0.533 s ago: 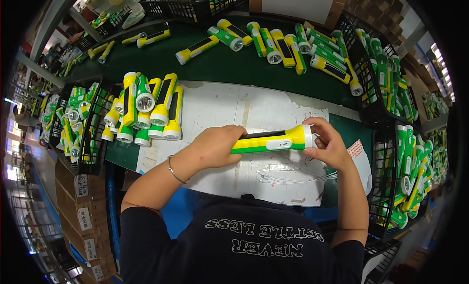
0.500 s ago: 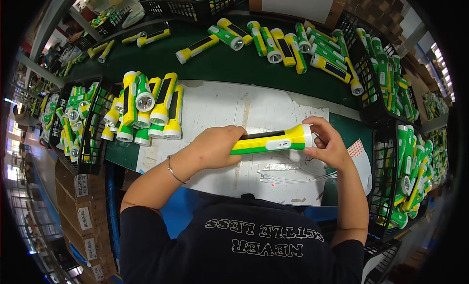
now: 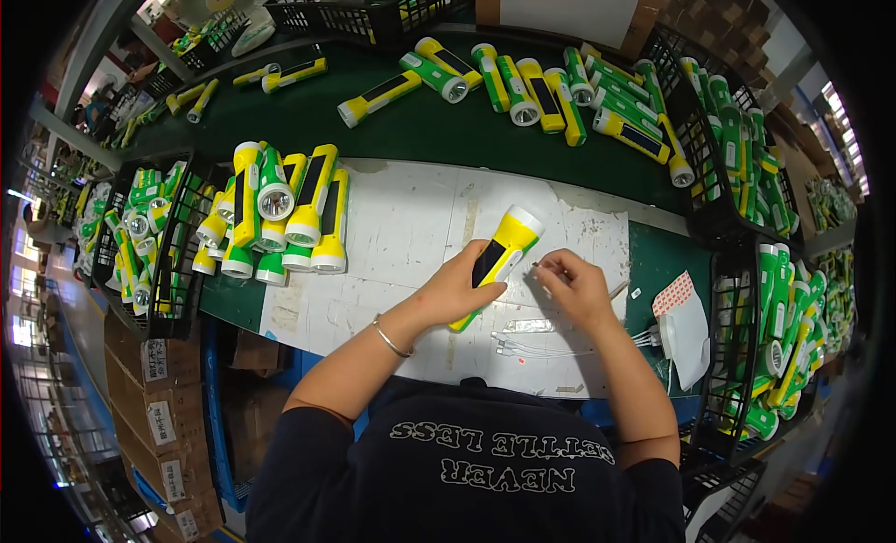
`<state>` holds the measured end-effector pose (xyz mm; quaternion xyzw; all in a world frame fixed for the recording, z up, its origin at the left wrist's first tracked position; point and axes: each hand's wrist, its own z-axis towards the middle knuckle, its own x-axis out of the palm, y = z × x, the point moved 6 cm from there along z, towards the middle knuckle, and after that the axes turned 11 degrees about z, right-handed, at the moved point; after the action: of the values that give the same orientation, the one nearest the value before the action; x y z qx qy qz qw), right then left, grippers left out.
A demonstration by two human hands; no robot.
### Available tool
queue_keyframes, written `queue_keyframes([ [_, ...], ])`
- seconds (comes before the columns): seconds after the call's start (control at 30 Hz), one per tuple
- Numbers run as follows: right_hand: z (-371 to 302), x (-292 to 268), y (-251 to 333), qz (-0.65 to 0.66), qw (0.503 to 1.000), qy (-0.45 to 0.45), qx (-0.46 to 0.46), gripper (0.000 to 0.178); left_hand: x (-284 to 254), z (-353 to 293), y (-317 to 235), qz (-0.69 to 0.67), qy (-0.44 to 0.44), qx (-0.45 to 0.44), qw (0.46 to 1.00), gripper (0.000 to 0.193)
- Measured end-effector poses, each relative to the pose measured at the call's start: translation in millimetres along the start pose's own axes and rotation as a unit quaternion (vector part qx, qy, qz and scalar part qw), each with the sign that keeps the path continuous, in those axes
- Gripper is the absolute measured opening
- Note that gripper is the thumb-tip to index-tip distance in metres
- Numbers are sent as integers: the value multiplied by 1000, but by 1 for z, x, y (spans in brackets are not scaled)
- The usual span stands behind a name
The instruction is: Assembling and inspecting solar-powered flashlights on a factory workbench.
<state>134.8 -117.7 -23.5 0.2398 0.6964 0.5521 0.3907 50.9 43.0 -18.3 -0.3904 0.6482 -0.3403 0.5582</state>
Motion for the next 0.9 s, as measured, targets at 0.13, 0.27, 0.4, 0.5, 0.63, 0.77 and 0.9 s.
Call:
queue_keyframes([
  [0.13,-7,-5,12,187,980,55,34,16,9,4,-7,11,-5,11,1000,58],
  [0.27,-11,-9,8,217,973,52,62,16,18,5,-23,30,-2,38,999,58],
  [0.4,-10,-11,-1,212,972,39,91,16,19,4,-30,148,-98,87,980,57],
  [0.5,-9,-10,0,233,967,19,106,15,18,0,-39,205,-84,36,974,58],
  [0.63,-2,-10,5,242,965,-4,99,15,13,8,-38,218,-109,55,968,59],
  [0.77,1,-7,3,241,967,0,89,15,9,9,-35,209,-126,62,968,57],
  [0.9,-12,-14,17,34,996,49,60,20,-10,8,-13,163,-265,92,946,57],
])
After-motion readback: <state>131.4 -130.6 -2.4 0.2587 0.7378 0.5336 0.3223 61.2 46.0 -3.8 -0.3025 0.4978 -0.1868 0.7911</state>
